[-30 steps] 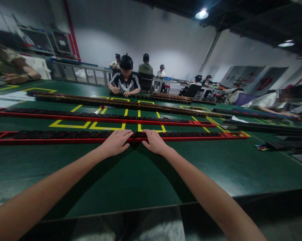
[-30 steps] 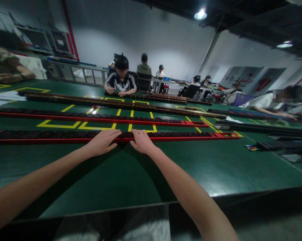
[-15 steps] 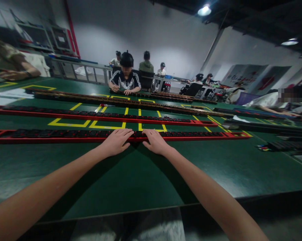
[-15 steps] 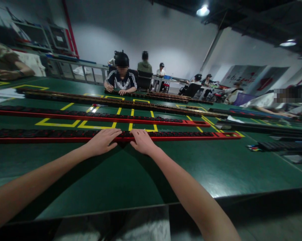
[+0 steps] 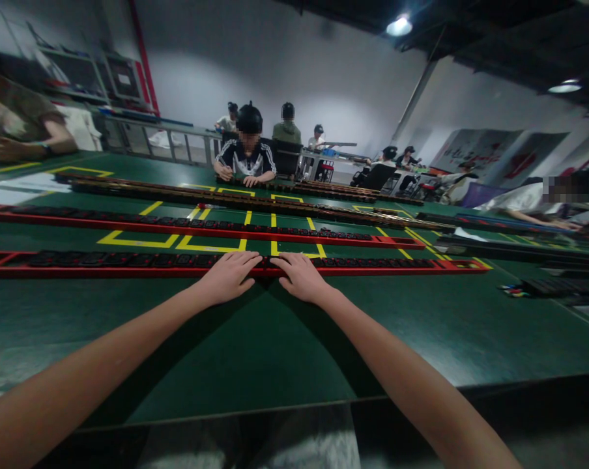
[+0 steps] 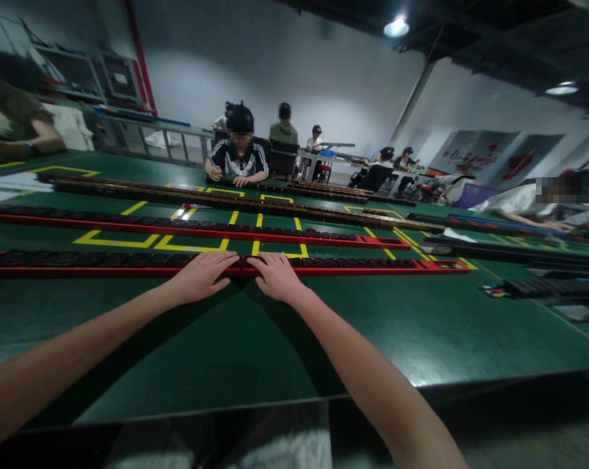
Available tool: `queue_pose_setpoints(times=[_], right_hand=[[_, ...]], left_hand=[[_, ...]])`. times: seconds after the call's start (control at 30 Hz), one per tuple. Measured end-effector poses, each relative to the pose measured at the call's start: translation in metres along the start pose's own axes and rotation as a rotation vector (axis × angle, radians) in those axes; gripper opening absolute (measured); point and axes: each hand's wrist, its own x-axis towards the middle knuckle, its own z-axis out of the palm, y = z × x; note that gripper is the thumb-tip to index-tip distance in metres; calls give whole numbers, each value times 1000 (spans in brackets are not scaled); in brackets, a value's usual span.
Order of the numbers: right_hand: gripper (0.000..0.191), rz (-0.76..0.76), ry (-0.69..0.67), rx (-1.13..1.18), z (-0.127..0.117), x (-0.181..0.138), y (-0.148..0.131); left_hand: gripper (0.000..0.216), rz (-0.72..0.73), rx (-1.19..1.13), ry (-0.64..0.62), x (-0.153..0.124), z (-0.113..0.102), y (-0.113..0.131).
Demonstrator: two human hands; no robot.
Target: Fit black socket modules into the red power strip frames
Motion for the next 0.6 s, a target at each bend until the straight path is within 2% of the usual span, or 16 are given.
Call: queue_pose_setpoints(times=[0.13,0.33,0.5,0.6], right_hand=[[53,4,3,-25,4,1,1],[70,54,36,92,6,0,4],[53,7,15,22,4,-1,2],[51,7,15,-16,4,-1,0]], left_hand=[[58,-8,8,-11,0,0,0],[59,-11,-11,-8,0,-1,-1],[59,-6,-35,0,0,1,-1],[59,-3,-34,5,0,1,-1]])
